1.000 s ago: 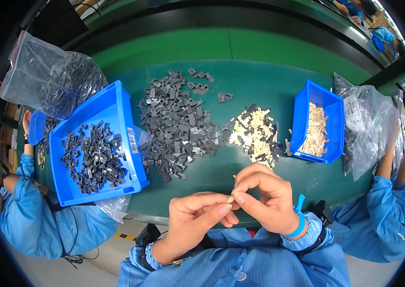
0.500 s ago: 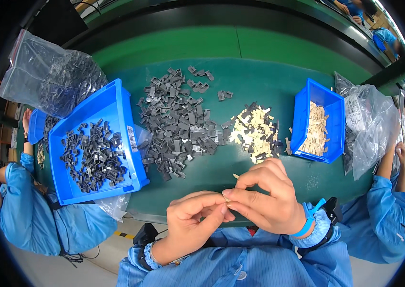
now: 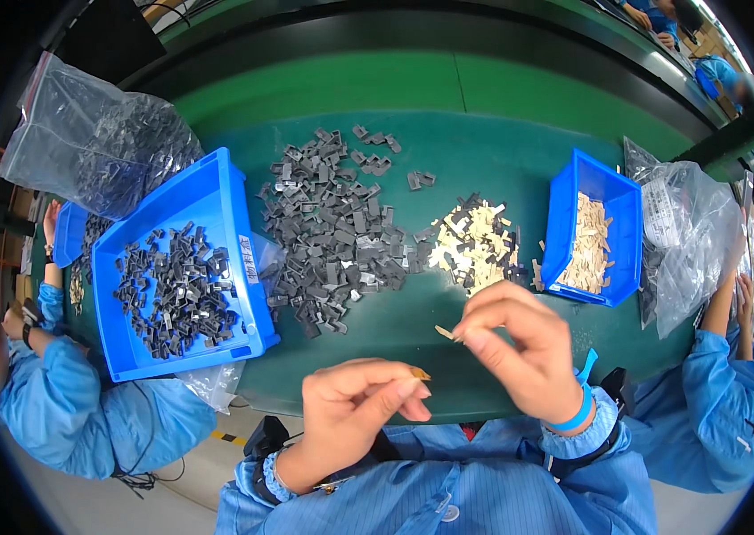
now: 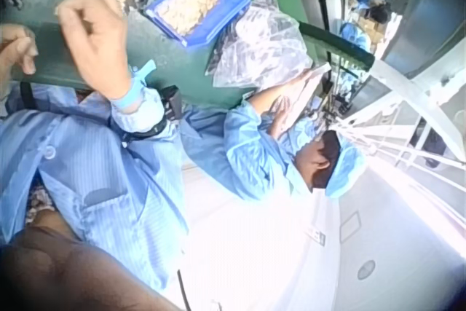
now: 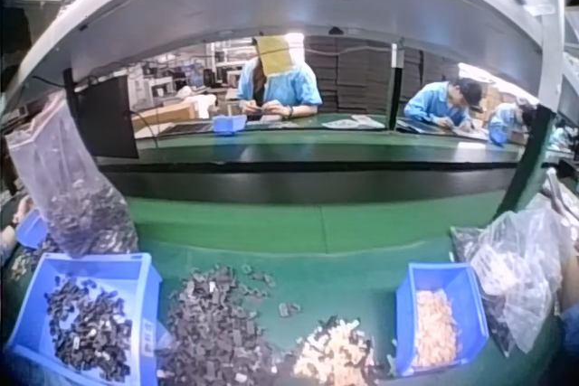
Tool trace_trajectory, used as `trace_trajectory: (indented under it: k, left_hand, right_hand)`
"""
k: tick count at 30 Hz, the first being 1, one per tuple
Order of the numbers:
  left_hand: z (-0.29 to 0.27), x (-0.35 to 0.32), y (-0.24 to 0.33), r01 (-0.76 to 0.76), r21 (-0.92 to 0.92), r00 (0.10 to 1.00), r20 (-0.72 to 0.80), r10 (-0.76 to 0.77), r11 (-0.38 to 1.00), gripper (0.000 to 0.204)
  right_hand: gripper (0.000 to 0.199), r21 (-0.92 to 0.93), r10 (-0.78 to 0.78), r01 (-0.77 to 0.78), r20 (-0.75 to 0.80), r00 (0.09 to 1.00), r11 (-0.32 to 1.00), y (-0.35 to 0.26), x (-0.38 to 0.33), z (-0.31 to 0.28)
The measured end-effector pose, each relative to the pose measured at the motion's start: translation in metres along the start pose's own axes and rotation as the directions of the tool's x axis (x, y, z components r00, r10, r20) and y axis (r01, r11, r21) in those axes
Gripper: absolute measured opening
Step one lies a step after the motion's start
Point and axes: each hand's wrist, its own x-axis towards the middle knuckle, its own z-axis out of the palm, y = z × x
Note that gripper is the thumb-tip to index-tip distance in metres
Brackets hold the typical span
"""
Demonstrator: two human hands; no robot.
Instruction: Assembling two small plastic pieces (one black, one white) together by hand at an assembly station.
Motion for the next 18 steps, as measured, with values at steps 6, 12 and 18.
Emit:
trace_trajectory:
  k: [6, 12, 18]
  left_hand:
    - [0.009, 0.001, -0.006, 0.078, -0.310, 0.985, -0.124, -0.122, 0.947, 0.014]
    - [0.010, 0.000, -0.005, 0.079, -0.288, 0.981, -0.146, -0.126, 0.954, 0.014]
    - [0.010, 0.000, -0.007, 0.120, -0.317, 0.976, -0.137, -0.170, 0.941, 0.013]
  right_hand:
    - [0.010, 0.423, 0.265, -0.276, 0.086, 0.961, 0.863, 0.004, -0.015, 0.020]
    - [0.010, 0.287, 0.124, -0.115, -0.013, 0.992, 0.951, 0.009, -0.016, 0.028]
    - [0.006, 0.195, 0.074, -0.072, 0.001, 0.997, 0.978, 0.008, -0.014, 0.025]
